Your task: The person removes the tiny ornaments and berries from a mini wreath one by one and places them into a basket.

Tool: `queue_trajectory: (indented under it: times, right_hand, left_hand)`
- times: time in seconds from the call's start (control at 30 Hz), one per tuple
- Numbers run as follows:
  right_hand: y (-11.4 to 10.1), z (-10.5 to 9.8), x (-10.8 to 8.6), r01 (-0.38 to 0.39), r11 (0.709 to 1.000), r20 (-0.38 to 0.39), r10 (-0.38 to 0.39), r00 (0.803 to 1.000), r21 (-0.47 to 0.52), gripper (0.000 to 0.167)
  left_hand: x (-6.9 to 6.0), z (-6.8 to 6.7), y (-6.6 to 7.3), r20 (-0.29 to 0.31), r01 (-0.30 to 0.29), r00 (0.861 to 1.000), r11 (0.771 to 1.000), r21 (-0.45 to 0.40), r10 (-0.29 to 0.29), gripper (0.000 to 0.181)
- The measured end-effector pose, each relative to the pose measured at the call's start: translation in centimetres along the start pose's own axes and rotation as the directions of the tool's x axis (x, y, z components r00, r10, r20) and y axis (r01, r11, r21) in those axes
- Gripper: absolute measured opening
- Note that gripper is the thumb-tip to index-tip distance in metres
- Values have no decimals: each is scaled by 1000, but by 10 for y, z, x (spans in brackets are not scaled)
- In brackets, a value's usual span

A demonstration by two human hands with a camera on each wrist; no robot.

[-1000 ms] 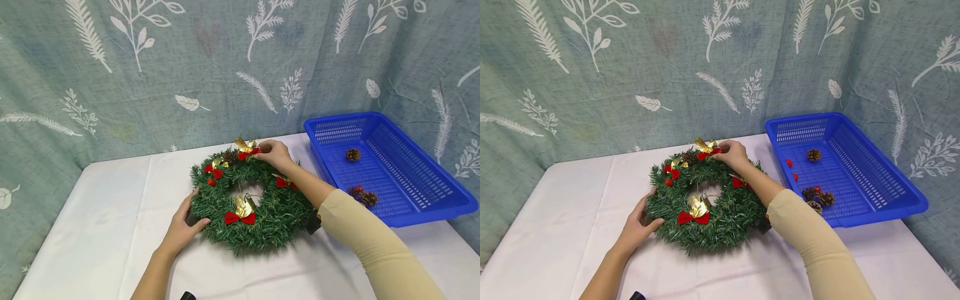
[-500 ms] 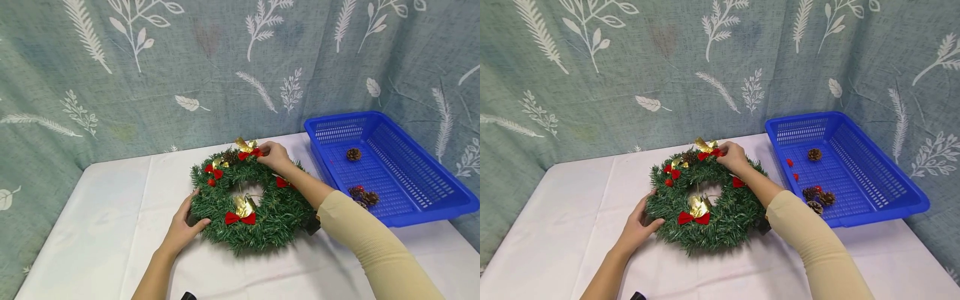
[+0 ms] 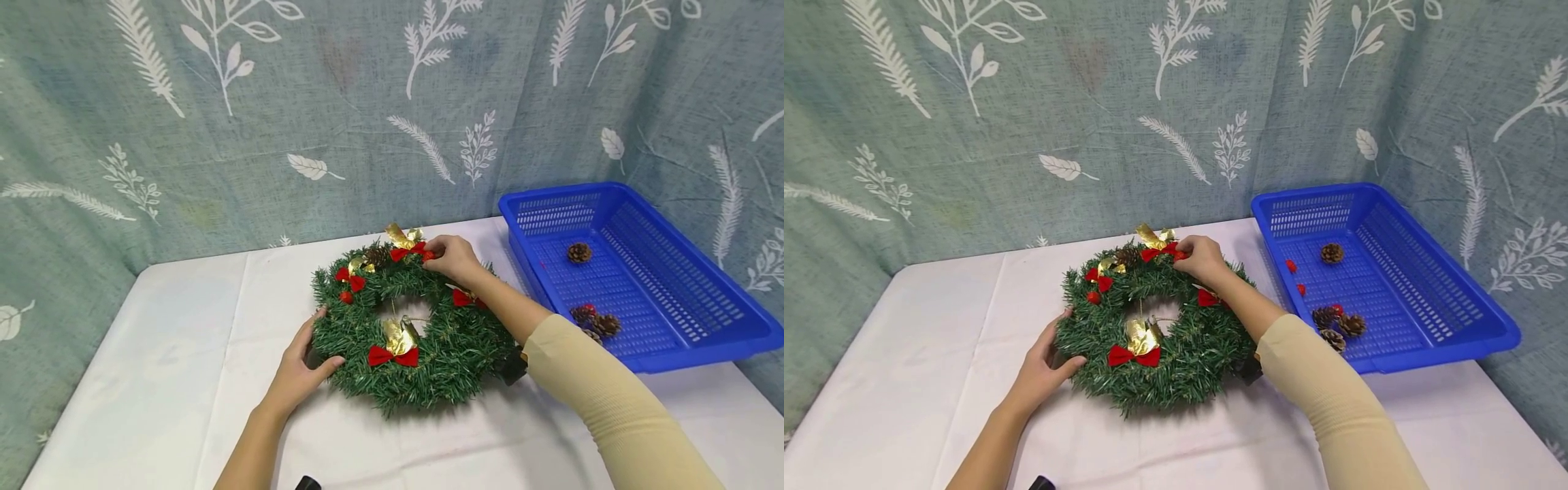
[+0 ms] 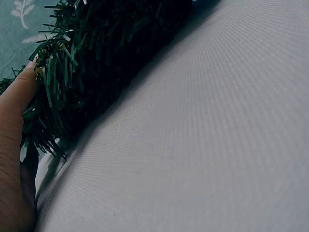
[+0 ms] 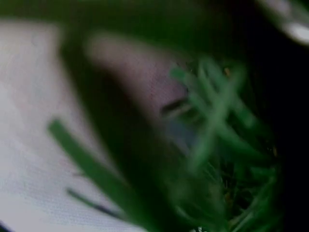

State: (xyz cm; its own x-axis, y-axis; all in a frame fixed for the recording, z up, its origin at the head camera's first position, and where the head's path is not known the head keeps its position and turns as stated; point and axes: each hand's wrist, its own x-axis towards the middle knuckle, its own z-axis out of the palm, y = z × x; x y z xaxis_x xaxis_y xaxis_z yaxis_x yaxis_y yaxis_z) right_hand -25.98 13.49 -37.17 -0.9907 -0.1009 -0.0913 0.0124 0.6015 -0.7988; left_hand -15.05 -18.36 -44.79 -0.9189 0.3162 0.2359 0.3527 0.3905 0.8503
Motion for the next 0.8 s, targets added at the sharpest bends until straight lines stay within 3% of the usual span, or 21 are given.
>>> queue_trajectory:
  times: [0.43,0.67,0.8]
  right_hand:
    - [-3,5,-8,50,994,-168,-32,985,99,26]
    - [-3,6,-8,96,984,-214,-63,975,147,28]
    - [-5,4,-7,108,979,-227,-67,972,174,29]
  left_hand:
    - [1,1,0,-2,-13,1000,1000,12,13,85]
    - [-2,-2,33,3,19,1000,999,29,-19,81]
    - [-2,-1,23,-8,11,1000,1000,29,-11,82]
